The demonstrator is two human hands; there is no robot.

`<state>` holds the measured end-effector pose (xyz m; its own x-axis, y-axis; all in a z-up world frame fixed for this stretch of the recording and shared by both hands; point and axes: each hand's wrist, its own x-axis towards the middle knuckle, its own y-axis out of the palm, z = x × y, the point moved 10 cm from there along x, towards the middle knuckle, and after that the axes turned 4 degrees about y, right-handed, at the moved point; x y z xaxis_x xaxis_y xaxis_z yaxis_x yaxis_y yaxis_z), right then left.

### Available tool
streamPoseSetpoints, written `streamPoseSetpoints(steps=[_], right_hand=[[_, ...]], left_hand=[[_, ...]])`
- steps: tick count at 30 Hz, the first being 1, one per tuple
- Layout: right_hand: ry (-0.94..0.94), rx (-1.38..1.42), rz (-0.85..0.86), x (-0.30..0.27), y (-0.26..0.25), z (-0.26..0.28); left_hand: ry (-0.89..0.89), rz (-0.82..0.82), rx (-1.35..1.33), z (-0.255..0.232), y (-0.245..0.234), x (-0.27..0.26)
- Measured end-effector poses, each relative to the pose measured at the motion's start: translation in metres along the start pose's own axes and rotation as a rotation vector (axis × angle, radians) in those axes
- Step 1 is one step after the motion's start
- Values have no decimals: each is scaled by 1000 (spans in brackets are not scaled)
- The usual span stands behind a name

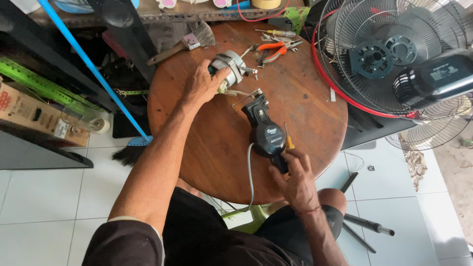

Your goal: The person disassembles a handheld electric device on a wooden table using a screwdriver. They remove the outer casing, separate the motor housing, and manipulate internal components and wires.

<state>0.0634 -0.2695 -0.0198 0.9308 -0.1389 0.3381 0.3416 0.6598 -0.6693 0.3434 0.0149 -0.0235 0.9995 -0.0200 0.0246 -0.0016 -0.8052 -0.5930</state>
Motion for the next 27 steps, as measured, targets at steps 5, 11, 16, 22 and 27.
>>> streamPoseSetpoints(steps=[5,11,16,22,27], right_hand=[[-95,-114,-21,41,-9,-39],[-189,-288,-96,85,-13,-81],[-137,-224,-119,103,-3,-101],[-29,-200,-212,95,-15,-92],[-57,-227,-198,94,-14,-82]], left_hand=[[-90,-119,-228,8,-7,-22],[-297,-180,-559,32,-14,-69],[-499,-193,-722,53,-1,-116],[117,-360,297,-53,-86,-127],[199,258,165,-56,-29,-90]])
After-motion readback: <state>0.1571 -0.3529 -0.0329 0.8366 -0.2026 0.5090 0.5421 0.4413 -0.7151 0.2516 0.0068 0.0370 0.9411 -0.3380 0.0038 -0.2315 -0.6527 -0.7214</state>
